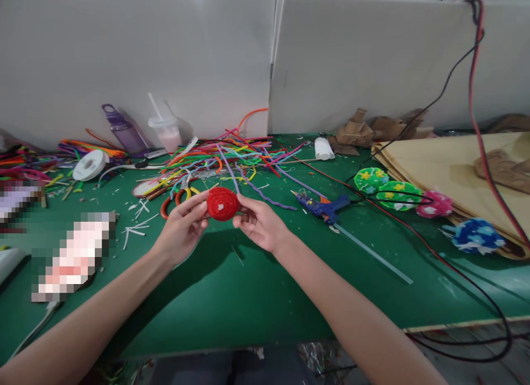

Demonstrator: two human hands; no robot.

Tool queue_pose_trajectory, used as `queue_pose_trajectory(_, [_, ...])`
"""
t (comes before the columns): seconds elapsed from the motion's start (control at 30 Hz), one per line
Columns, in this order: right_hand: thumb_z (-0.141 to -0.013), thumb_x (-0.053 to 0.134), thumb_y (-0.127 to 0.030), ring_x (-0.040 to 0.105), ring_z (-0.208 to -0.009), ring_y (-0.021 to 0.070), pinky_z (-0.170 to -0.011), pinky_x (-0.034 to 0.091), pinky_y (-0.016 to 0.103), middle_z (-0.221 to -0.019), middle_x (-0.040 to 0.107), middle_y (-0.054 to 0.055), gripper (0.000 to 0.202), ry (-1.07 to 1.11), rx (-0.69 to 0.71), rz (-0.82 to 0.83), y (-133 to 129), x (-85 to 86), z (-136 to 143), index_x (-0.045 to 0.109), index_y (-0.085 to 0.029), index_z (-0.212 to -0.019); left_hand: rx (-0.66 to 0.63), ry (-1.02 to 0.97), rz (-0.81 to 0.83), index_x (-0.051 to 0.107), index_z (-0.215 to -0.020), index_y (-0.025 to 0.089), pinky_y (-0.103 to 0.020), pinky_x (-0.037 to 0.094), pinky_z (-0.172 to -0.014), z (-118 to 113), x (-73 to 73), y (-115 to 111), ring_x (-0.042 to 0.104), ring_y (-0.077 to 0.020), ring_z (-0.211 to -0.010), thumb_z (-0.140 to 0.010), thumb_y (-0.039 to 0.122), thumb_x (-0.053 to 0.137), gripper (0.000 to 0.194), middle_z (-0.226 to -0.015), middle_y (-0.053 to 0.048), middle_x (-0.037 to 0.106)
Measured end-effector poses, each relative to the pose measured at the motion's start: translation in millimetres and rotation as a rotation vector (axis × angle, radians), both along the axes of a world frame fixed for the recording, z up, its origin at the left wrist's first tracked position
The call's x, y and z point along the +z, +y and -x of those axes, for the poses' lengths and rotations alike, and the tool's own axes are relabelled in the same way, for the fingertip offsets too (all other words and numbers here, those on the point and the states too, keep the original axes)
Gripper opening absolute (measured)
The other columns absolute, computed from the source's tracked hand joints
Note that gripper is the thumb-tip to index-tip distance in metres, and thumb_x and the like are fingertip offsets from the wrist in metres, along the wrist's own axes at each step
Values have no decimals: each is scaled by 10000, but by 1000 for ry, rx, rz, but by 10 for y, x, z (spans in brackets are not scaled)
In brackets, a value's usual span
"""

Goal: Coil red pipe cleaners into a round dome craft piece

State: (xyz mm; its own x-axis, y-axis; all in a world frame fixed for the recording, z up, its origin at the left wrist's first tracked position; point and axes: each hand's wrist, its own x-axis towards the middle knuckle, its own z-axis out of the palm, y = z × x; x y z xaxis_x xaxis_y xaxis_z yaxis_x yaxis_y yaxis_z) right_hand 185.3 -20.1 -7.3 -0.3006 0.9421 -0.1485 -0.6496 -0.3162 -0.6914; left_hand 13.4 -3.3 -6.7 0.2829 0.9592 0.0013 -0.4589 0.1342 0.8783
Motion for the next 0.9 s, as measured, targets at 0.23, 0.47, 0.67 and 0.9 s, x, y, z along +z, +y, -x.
queue_pose_trajectory(0.23, [-810,653,-183,467,-363,0,-252,290,72,-629,592,-42,95,19,-24,-8,-16,-4,-12,579,-149,-761,6,15,5,754,-963,171,-116,478,-463,-1,7,4,637,-81,-621,-691,163,772,273,-856,-59,752])
queue_pose_trajectory(0.47, [-769,700,-234,509,-397,5,-263,292,80,-728,646,-22,142,21,33,-36,-28,6,-18,598,-162,-837,37,-7,20,754,-956,182,-110,483,-471,13,9,8,641,-77,-625,-679,153,774,279,-846,-44,749])
queue_pose_trajectory(0.67, [-670,772,-201,619,-471,49,-273,269,101,-785,649,5,227,-119,17,-128,-34,-21,3,625,-135,-831,69,-44,31,746,-957,210,-108,491,-479,13,13,25,646,-75,-643,-677,147,768,288,-873,-26,744])
queue_pose_trajectory(0.9, [-626,811,-231,581,-421,36,-263,233,104,-668,623,-26,265,-127,-53,-134,-16,-46,15,603,-130,-755,21,28,-41,734,-999,194,-149,499,-479,17,9,24,603,-77,-576,-646,155,800,361,-746,-11,710])
